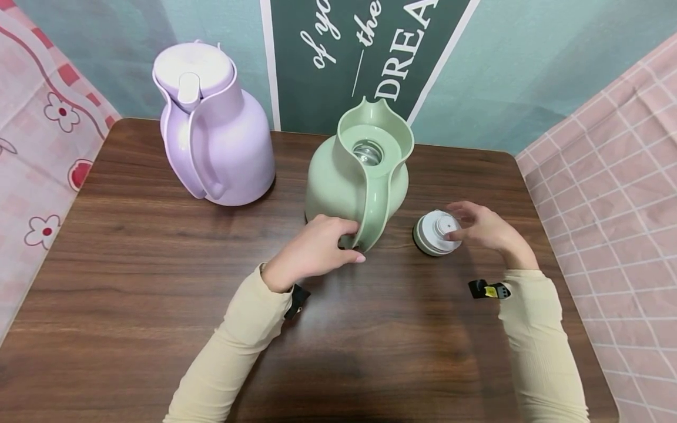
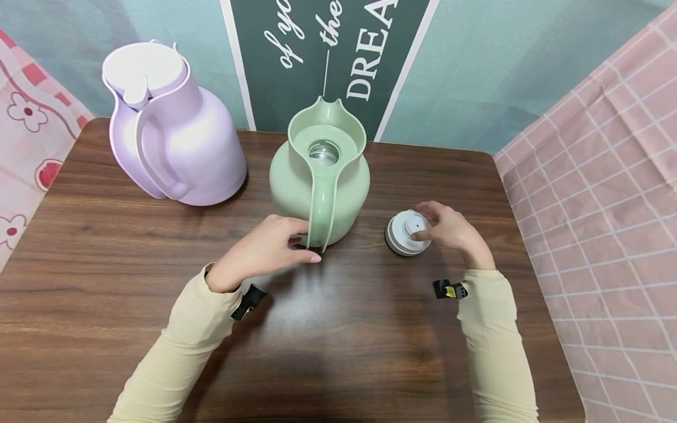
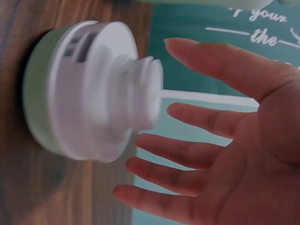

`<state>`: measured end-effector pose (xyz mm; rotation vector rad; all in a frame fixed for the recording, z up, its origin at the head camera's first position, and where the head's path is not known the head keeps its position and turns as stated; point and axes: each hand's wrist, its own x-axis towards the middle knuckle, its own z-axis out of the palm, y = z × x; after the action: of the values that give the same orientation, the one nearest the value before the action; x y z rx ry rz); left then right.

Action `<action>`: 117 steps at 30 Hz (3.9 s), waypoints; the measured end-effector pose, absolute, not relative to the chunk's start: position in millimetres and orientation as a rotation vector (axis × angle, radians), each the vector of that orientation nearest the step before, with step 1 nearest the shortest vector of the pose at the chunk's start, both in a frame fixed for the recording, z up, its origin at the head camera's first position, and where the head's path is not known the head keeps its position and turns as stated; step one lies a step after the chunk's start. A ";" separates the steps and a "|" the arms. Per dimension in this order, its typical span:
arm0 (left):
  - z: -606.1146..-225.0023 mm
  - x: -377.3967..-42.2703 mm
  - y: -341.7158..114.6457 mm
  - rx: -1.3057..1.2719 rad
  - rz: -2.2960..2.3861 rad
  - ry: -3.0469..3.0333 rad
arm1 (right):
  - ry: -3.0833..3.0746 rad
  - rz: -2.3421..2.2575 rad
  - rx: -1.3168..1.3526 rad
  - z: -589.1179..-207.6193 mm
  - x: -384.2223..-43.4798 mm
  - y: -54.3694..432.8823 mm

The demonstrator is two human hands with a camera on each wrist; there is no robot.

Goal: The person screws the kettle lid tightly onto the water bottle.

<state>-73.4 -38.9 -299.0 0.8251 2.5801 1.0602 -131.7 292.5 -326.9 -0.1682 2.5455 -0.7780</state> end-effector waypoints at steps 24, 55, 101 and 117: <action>-299.6 -73.1 -36.6 0.792 1.065 2.601 | 2.559 -0.598 -0.133 -349.8 -133.9 285.1; -305.1 -75.2 -40.5 0.804 1.071 2.605 | 2.567 -0.422 -0.098 -350.4 -143.0 269.6; -301.4 -75.6 -40.8 0.761 1.073 2.569 | 2.881 -0.746 -0.217 -221.0 -125.2 239.2; -301.7 -75.7 -40.9 0.767 1.086 2.570 | 2.904 -0.996 -0.129 -176.7 -131.4 223.0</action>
<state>-75.7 -40.9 -301.7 0.7672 2.5702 1.0858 -131.4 223.0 -176.7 -0.1286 2.9043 -0.9955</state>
